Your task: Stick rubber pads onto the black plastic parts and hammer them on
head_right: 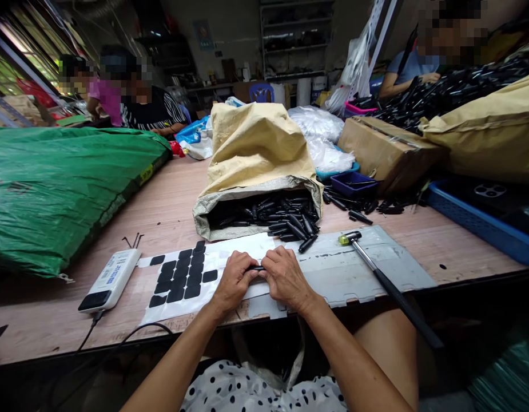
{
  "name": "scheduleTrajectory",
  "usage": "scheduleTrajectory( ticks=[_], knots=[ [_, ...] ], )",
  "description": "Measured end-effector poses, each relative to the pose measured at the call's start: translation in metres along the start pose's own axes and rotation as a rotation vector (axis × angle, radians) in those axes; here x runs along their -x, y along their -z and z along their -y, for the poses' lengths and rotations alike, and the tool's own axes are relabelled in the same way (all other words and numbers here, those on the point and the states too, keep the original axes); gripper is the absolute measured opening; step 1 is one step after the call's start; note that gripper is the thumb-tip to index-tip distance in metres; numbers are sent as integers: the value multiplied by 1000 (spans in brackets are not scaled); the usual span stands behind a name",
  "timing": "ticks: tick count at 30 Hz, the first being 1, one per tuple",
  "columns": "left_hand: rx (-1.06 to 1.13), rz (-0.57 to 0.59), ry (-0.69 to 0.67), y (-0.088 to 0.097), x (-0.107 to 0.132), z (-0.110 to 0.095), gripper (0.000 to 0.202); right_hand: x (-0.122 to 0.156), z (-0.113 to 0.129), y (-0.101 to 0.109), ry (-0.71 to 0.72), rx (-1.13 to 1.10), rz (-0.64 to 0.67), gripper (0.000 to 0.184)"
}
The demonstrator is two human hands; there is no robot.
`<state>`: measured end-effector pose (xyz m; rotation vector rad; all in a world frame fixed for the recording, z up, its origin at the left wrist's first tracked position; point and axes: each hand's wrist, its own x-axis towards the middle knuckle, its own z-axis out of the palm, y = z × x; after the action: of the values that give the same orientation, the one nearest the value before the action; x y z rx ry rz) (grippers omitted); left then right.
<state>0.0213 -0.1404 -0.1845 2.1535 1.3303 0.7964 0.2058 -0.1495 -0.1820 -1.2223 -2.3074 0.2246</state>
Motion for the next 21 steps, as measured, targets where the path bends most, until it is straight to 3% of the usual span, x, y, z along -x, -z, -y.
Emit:
scheduleTrajectory(
  ticks=[8,21],
  knots=[
    [9,16,10,1,-1,3,9,2,-3,2,-30,-71,-25,15],
    [210,-14,-11,7,0,-2,22,3,-10,0,-37,-303,-127,20]
  ],
)
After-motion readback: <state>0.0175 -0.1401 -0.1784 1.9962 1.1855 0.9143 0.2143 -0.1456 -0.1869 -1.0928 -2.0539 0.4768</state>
